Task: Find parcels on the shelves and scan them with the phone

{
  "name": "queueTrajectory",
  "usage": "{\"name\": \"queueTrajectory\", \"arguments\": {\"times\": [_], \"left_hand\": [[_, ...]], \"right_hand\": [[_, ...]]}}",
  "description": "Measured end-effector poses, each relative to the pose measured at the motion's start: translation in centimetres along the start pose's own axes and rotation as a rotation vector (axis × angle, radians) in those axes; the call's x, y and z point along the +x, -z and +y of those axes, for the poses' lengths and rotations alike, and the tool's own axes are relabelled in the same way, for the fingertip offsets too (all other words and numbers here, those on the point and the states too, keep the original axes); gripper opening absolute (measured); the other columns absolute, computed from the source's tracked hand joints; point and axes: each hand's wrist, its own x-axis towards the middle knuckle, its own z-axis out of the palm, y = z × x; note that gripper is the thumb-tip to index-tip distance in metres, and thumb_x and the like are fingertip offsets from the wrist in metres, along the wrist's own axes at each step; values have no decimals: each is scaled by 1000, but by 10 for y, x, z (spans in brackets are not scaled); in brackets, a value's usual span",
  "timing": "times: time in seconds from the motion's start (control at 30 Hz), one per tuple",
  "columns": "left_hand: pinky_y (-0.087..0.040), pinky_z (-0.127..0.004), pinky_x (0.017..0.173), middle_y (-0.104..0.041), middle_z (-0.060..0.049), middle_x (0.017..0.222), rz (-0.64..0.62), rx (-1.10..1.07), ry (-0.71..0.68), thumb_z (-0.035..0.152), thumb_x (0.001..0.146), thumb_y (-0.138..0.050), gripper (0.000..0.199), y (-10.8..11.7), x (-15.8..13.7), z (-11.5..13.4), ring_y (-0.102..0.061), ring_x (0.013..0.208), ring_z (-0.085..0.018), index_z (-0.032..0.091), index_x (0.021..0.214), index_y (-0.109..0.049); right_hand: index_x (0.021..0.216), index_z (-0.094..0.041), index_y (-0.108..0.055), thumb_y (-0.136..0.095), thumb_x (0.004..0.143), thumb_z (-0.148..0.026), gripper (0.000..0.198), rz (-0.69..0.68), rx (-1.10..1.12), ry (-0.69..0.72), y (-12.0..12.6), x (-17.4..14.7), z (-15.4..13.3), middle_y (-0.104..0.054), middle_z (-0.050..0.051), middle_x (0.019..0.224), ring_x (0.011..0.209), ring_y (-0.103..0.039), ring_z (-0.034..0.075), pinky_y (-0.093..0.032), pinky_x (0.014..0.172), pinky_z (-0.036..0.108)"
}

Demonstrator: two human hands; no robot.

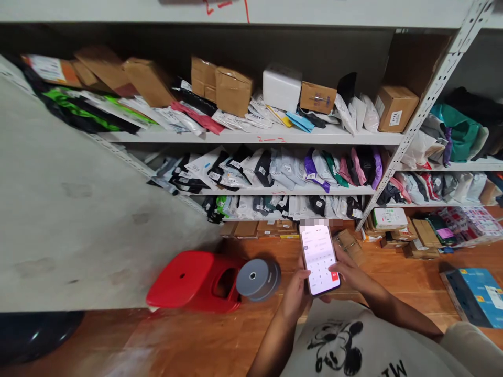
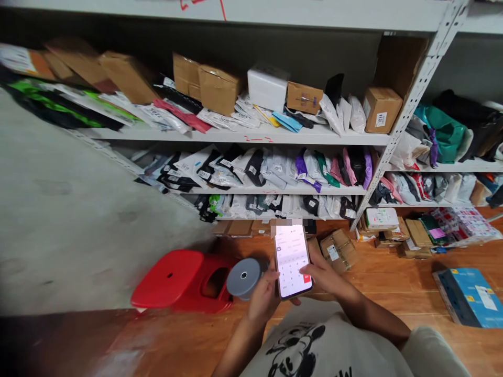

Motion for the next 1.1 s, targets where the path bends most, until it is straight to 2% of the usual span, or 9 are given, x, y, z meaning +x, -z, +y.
{"name": "queueTrajectory", "arguments": {"times": [0.1,0.23,0.43,0.63,0.8,0.83,0.93,1.0,1.1], "left_hand": [[-53,-27,49,-68,-8,120,-104,-58,-22,36,64,-58,79,6,0,-1,-66,88,-29,30,142,-45],[-57,-30,61,-64,-7,127,-212,-120,-62,21,54,-55,91,12,1,-1,-65,94,-28,29,144,-43],[-56,-26,54,-63,-8,129,-170,-15,-21,17,55,-59,95,14,-3,4,-67,91,-27,33,147,-39],[-59,-32,60,-63,-10,128,-136,-19,-4,19,55,-59,99,12,-2,6,-67,93,-29,30,150,-33],[-60,-37,64,-63,-10,129,-145,-88,-22,25,56,-58,93,14,-1,9,-67,94,-30,28,147,-36],[-60,-38,66,-62,-10,130,-144,-94,-26,27,58,-58,92,15,-1,10,-67,96,-31,28,147,-36],[-60,-39,69,-62,-10,130,-127,-76,-29,29,60,-60,91,15,-2,11,-66,98,-32,28,147,-36],[-60,-39,70,-63,-10,129,-108,-45,-31,29,61,-60,89,16,-2,11,-66,99,-31,29,147,-37],[-60,-38,70,-64,-10,127,-92,-11,-35,31,63,-61,87,18,-3,11,-66,98,-30,29,146,-38]], "right_hand": [[119,-24,-61,-59,71,-30,49,-37,21,-9,5,0,-4,-70,4,107,95,-63,27,-52,77,37],[122,-24,-60,-57,69,-30,54,-36,46,8,2,3,-6,-69,5,116,107,-61,29,-49,91,42],[126,-28,-58,-60,76,-34,50,8,61,1,-2,5,0,-69,5,117,108,-62,30,-49,91,43],[125,-25,-57,-65,82,-46,48,0,37,-28,-1,5,0,-70,6,110,94,-65,27,-53,76,37],[126,-25,-57,-89,59,-41,77,-37,7,-17,-2,3,-3,-69,4,111,99,-63,27,-52,82,37],[124,-24,-59,-89,59,-46,75,-27,5,-20,-3,5,-3,-69,5,110,98,-63,27,-52,82,37],[105,-21,-66,-70,75,-67,55,43,3,-39,-7,15,2,-71,6,94,83,-65,26,-53,72,37],[88,-20,-68,-57,80,-76,57,95,-7,-53,-9,26,6,-70,6,79,72,-64,25,-52,64,36],[74,-21,-67,-52,79,-81,62,153,-25,-72,-11,39,11,-67,5,66,63,-63,25,-50,57,34]]}}
